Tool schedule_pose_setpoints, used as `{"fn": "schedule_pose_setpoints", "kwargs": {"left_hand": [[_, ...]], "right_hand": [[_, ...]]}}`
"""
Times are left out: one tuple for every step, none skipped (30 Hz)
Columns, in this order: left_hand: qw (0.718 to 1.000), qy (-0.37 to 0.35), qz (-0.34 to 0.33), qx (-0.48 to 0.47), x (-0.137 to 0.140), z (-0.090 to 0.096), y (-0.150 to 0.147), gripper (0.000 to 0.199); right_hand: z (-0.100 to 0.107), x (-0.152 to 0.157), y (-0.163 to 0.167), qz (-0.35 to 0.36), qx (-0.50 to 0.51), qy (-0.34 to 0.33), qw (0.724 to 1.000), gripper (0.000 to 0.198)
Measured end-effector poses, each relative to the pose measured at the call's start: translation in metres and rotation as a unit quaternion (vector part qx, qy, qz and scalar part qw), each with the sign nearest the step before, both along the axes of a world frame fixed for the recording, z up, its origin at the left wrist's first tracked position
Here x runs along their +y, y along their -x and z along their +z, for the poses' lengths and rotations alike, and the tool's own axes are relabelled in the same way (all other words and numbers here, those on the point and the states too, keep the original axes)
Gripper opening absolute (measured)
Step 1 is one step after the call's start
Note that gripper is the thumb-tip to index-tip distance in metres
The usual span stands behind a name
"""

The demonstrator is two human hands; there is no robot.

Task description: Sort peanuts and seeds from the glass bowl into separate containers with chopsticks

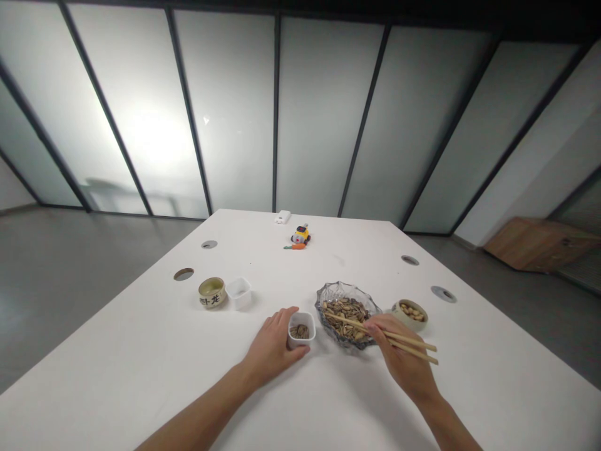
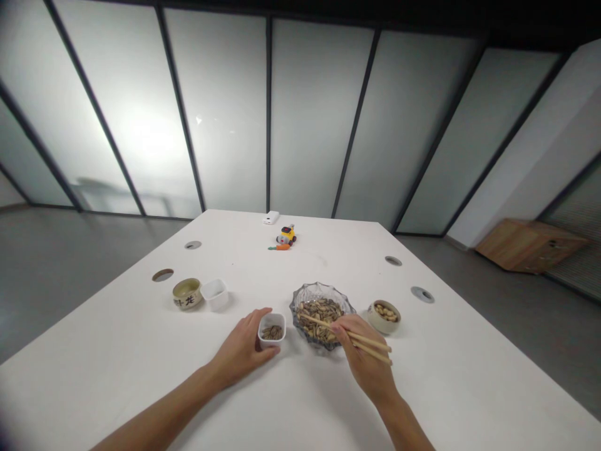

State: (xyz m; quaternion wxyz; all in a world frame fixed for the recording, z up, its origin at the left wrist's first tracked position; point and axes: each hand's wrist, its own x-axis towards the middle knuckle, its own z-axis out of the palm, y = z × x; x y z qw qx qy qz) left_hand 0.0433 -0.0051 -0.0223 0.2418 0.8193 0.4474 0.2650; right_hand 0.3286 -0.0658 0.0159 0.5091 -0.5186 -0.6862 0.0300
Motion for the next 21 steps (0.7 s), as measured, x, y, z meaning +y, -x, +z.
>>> {"fn": "schedule_pose_setpoints", "kwargs": {"left_hand": [[1.0, 0.0, 0.0, 0.001, 0.0, 0.0, 0.0, 0.066], [1.0, 0.0, 0.0, 0.002, 0.0, 0.0, 0.0, 0.066], [1.0, 0.001, -0.001, 0.003, 0.0, 0.0, 0.0, 0.067], [1.0, 0.002, -0.001, 0.005, 0.001, 0.0, 0.0, 0.067], [1.0, 0.002, -0.002, 0.006, 0.001, 0.0, 0.0, 0.067], [1.0, 0.002, -0.003, 0.007, 0.0, 0.0, 0.0, 0.067], [1.0, 0.002, -0.003, 0.007, 0.0, 0.0, 0.0, 0.067], [1.0, 0.001, -0.002, 0.007, 0.0, 0.0, 0.0, 0.068], [1.0, 0.001, -0.002, 0.007, 0.0, 0.0, 0.0, 0.068], [1.0, 0.001, -0.002, 0.007, 0.0, -0.001, 0.0, 0.068], [1.0, 0.002, -0.002, 0.008, 0.0, -0.001, 0.0, 0.068], [1.0, 0.003, -0.003, 0.008, 0.0, 0.0, 0.0, 0.068], [1.0, 0.004, -0.002, 0.008, 0.0, 0.0, 0.0, 0.068], [1.0, 0.006, -0.002, 0.008, 0.0, 0.0, 0.0, 0.068], [1.0, 0.008, -0.002, 0.008, 0.0, 0.001, 0.0, 0.068], [1.0, 0.01, -0.001, 0.009, 0.0, 0.001, 0.0, 0.068], [1.0, 0.012, 0.0, 0.009, -0.001, 0.002, -0.001, 0.068], [1.0, 0.013, 0.001, 0.01, -0.001, 0.002, -0.001, 0.069], [1.0, 0.014, 0.001, 0.011, -0.001, 0.003, -0.001, 0.068], [1.0, 0.014, 0.002, 0.011, -0.001, 0.003, -0.001, 0.068], [1.0, 0.014, 0.003, 0.011, -0.001, 0.003, -0.001, 0.068]], "right_hand": [[0.001, 0.0, 0.0, 0.004, 0.001, 0.0, 1.0, 0.026], [0.001, 0.0, 0.001, 0.005, 0.003, -0.001, 1.0, 0.026], [0.002, -0.001, 0.0, 0.004, 0.003, -0.004, 1.0, 0.026], [0.002, -0.001, 0.0, 0.0, 0.002, -0.007, 1.0, 0.026], [0.003, -0.001, -0.001, -0.005, 0.001, -0.012, 1.0, 0.027], [0.003, -0.001, -0.001, -0.012, -0.001, -0.016, 1.0, 0.028], [0.004, 0.0, -0.002, -0.021, -0.001, -0.02, 1.0, 0.03], [0.003, 0.0, -0.004, -0.031, 0.002, -0.024, 0.999, 0.032], [0.003, 0.0, -0.005, -0.041, 0.01, -0.027, 0.999, 0.033], [0.001, 0.0, -0.006, -0.052, 0.024, -0.026, 0.998, 0.035], [-0.001, 0.0, -0.007, -0.062, 0.043, -0.025, 0.997, 0.036], [-0.003, 0.0, -0.007, -0.07, 0.068, -0.023, 0.995, 0.036], [-0.006, 0.0, -0.008, -0.075, 0.098, -0.02, 0.992, 0.036], [-0.009, 0.0, -0.008, -0.074, 0.132, -0.015, 0.988, 0.035], [-0.012, 0.001, -0.007, -0.069, 0.17, -0.01, 0.983, 0.034], [-0.015, 0.001, -0.005, -0.06, 0.209, -0.004, 0.976, 0.033], [-0.017, 0.001, -0.002, -0.046, 0.244, 0.002, 0.969, 0.032], [-0.018, 0.0, 0.001, -0.031, 0.272, 0.008, 0.962, 0.032], [-0.018, 0.0, 0.004, -0.015, 0.288, 0.012, 0.957, 0.031], [-0.017, -0.002, 0.008, -0.002, 0.289, 0.016, 0.957, 0.03], [-0.015, -0.003, 0.012, 0.007, 0.278, 0.015, 0.961, 0.03]]}}
